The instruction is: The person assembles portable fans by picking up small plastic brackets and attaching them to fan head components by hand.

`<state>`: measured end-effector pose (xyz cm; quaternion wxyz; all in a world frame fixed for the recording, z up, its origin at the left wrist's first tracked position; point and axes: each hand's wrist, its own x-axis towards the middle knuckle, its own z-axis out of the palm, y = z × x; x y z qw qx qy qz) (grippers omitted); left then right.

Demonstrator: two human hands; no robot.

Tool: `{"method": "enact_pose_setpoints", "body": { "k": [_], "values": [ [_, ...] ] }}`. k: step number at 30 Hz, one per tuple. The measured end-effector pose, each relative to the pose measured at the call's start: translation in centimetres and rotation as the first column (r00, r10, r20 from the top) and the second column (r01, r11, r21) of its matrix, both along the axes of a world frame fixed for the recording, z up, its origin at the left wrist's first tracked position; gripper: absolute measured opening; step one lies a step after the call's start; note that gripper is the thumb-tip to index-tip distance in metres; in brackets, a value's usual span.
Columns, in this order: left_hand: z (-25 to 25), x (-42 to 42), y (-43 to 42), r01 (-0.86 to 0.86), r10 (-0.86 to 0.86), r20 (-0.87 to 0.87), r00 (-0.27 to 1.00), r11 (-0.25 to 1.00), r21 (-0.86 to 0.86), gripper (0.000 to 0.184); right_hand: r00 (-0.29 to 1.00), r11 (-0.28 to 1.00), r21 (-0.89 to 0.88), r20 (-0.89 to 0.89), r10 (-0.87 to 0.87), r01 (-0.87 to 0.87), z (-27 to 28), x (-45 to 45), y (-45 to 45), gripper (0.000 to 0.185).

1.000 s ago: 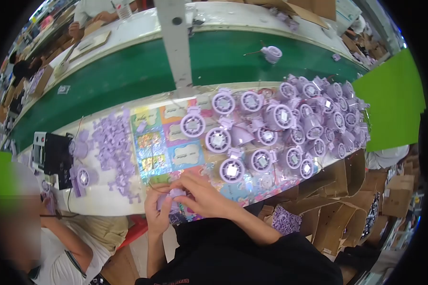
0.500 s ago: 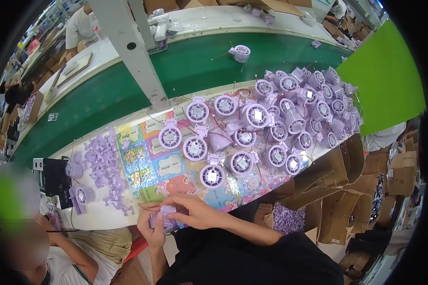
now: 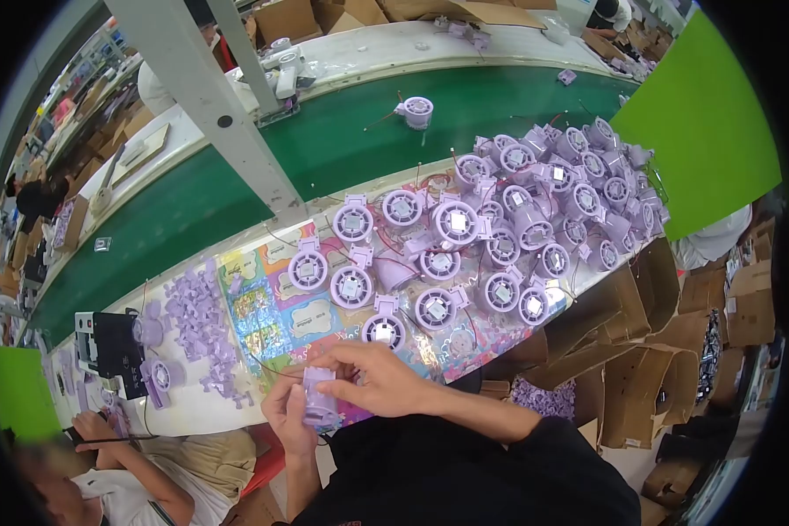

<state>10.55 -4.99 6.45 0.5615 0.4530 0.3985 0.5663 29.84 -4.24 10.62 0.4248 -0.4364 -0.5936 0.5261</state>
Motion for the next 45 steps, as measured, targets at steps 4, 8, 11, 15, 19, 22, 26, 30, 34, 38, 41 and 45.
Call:
{"method": "enact_pose_setpoints", "body": {
  "k": [4, 8, 11, 15, 19, 22, 26, 30, 34, 38, 41, 45],
  "values": [
    [0.3, 0.0, 2.6, -0.084, 0.147, -0.321, 0.936, 0.976, 0.202, 0.023, 0.996, 0.991, 0.099, -0.035, -0.084, 0.087, 4.4, 4.6, 4.0, 0.024],
    [-4.7, -2.1, 5.4, -0.1, 0.244, -0.654, 0.716, 0.963, 0.25, 0.013, 0.943, 0.911, 0.246, -0.065, -0.325, 0.331, 8.4, 10.7, 11.6, 0.025],
    [-5.4, -2.1, 5.5, -0.015, 0.244, -0.672, 0.699, 0.945, 0.327, 0.013, 0.908, 0.907, 0.146, 0.086, -0.409, 0.395, 9.9, 14.0, 15.9, 0.027],
    [-5.0, -1.6, 5.6, -0.012, 0.27, -0.695, 0.666, 0.936, 0.352, 0.014, 0.905, 0.931, -0.006, 0.24, -0.353, 0.365, 7.8, 15.6, 19.2, 0.028],
    [-4.7, -1.7, 5.5, -0.004, 0.249, -0.696, 0.674, 0.943, 0.333, 0.013, 0.936, 0.971, -0.207, 0.348, -0.044, 0.122, 5.4, 15.4, 19.6, 0.028],
    [-4.8, -1.8, 5.7, -0.002, 0.244, -0.691, 0.681, 0.944, 0.331, 0.012, 0.848, 0.981, -0.192, 0.523, 0.083, 0.022, 2.4, 15.6, 20.3, 0.031],
    [-4.7, -1.8, 5.7, -0.012, 0.246, -0.688, 0.682, 0.945, 0.326, 0.012, 0.713, 0.994, -0.053, 0.693, 0.109, -0.099, 2.7, 15.3, 20.2, 0.03],
    [-4.6, -1.5, 5.8, -0.019, 0.259, -0.695, 0.671, 0.943, 0.333, 0.012, 0.675, 0.989, -0.03, 0.729, 0.119, -0.142, 4.5, 15.3, 21.1, 0.03],
    [-4.5, -1.4, 5.8, -0.043, 0.268, -0.704, 0.658, 0.946, 0.321, 0.011, 0.696, 0.996, 0.059, 0.718, 0.003, -0.065, 4.6, 16.3, 25.1, 0.03],
    [-4.6, -1.0, 6.0, -0.061, 0.3, -0.693, 0.656, 0.936, 0.347, 0.011, 0.192, 0.964, 0.265, 0.944, -0.267, 0.036, 2.3, 18.0, 30.9, 0.05],
    [-4.7, -1.2, 6.2, -0.064, 0.324, -0.69, 0.647, 0.925, 0.375, 0.01, 0.026, 0.969, 0.215, 0.975, -0.22, 0.123, 0.3, 18.6, 33.8, 0.067],
    [-4.7, -1.2, 6.3, -0.069, 0.339, -0.68, 0.65, 0.918, 0.391, 0.01, 0.151, 0.973, 0.165, 0.97, -0.189, 0.162, -2.4, 19.2, 35.5, 0.064]
  ]
}}
